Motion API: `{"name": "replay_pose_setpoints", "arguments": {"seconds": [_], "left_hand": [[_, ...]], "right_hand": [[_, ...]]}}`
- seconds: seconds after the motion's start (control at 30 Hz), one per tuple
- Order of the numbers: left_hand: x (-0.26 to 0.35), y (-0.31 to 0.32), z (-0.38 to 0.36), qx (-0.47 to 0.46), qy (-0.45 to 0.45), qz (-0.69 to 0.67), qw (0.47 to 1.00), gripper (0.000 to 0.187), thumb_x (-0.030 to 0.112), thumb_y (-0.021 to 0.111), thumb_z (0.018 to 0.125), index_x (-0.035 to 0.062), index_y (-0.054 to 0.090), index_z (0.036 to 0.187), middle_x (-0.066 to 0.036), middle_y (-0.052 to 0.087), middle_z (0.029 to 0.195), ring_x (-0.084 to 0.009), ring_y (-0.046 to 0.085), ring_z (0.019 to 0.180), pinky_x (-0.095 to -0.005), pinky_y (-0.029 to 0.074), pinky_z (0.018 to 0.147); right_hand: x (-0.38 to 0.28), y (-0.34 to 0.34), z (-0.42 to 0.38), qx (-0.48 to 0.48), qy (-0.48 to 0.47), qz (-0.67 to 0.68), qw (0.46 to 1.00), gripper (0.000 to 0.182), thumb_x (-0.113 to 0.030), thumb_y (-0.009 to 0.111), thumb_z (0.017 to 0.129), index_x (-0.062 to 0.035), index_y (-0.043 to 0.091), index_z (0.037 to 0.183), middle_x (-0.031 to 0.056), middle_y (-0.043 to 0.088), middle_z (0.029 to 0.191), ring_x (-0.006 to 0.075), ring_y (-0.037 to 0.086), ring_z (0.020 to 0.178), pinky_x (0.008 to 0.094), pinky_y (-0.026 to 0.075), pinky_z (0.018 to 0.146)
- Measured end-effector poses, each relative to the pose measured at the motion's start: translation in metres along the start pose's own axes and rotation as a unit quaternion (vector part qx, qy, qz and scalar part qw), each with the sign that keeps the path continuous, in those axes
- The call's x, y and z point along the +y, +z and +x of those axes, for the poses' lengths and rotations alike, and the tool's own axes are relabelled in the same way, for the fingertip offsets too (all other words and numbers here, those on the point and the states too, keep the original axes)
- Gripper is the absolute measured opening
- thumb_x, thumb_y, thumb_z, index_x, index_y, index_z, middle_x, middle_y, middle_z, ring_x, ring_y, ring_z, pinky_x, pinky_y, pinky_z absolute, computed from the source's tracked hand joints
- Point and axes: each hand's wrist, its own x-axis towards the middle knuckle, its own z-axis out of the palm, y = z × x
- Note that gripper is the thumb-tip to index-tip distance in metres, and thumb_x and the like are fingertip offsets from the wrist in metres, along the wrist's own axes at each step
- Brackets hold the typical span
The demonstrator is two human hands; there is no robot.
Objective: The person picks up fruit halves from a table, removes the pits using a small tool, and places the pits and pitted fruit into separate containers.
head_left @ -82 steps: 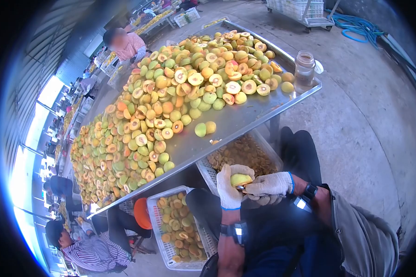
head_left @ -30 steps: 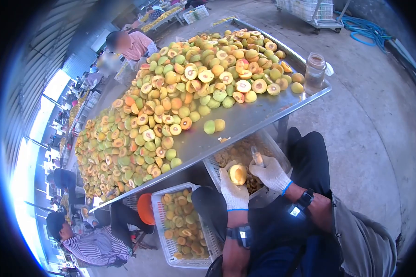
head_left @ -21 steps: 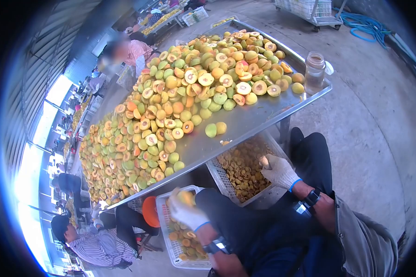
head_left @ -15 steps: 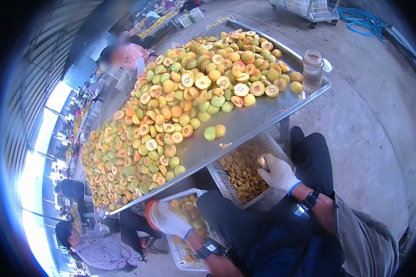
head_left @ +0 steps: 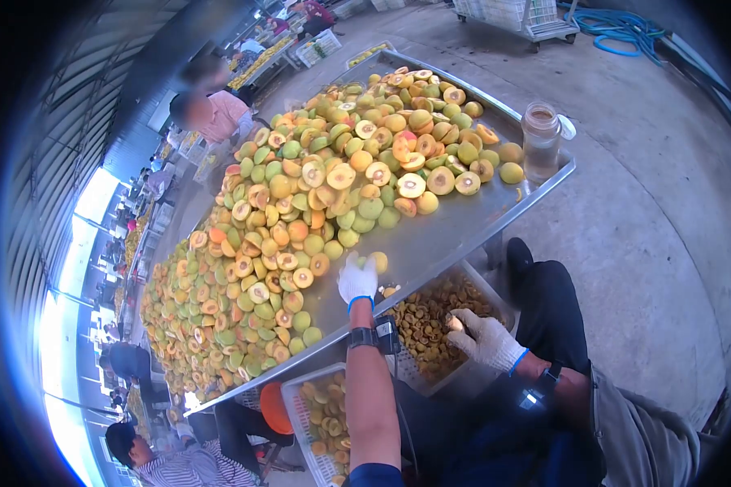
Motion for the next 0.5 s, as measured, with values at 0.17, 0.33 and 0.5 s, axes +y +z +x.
{"name": "replay_pose_setpoints", "arguments": {"seconds": [0.17, 0.33, 0.5], "left_hand": [[-0.018, 0.001, -0.004, -0.031, -0.057, -0.266, 0.962, 0.048, 0.033, 0.065, 0.096, 0.0017, 0.066, 0.133, -0.016, 0.071, 0.116, -0.0296, 0.069, 0.082, -0.0373, 0.057, 0.083], [0.042, -0.080, -0.118, -0.110, -0.102, -0.726, 0.671, 0.053, 0.031, 0.054, 0.107, -0.0010, 0.046, 0.148, -0.016, 0.059, 0.129, -0.0273, 0.062, 0.104, -0.0437, 0.056, 0.085], [0.057, -0.093, -0.192, -0.107, -0.198, -0.824, 0.520, 0.045, 0.031, 0.048, 0.109, 0.0006, 0.050, 0.143, -0.018, 0.062, 0.129, -0.0355, 0.064, 0.108, -0.0472, 0.055, 0.093]], "right_hand": [[-0.001, -0.002, 0.000, -0.015, 0.021, -0.002, 1.000, 0.040, -0.038, 0.061, 0.104, -0.0051, 0.059, 0.126, 0.0269, 0.070, 0.089, 0.0461, 0.071, 0.088, 0.0498, 0.054, 0.077], [-0.038, -0.015, -0.001, -0.053, 0.034, 0.152, 0.986, 0.031, -0.031, 0.058, 0.107, -0.0034, 0.062, 0.122, 0.0190, 0.069, 0.085, 0.0264, 0.071, 0.082, 0.0399, 0.053, 0.078], [-0.067, -0.013, -0.011, -0.100, 0.011, 0.124, 0.987, 0.031, -0.031, 0.058, 0.107, -0.0033, 0.064, 0.117, 0.0207, 0.069, 0.086, 0.0300, 0.071, 0.079, 0.0418, 0.053, 0.076]]}}
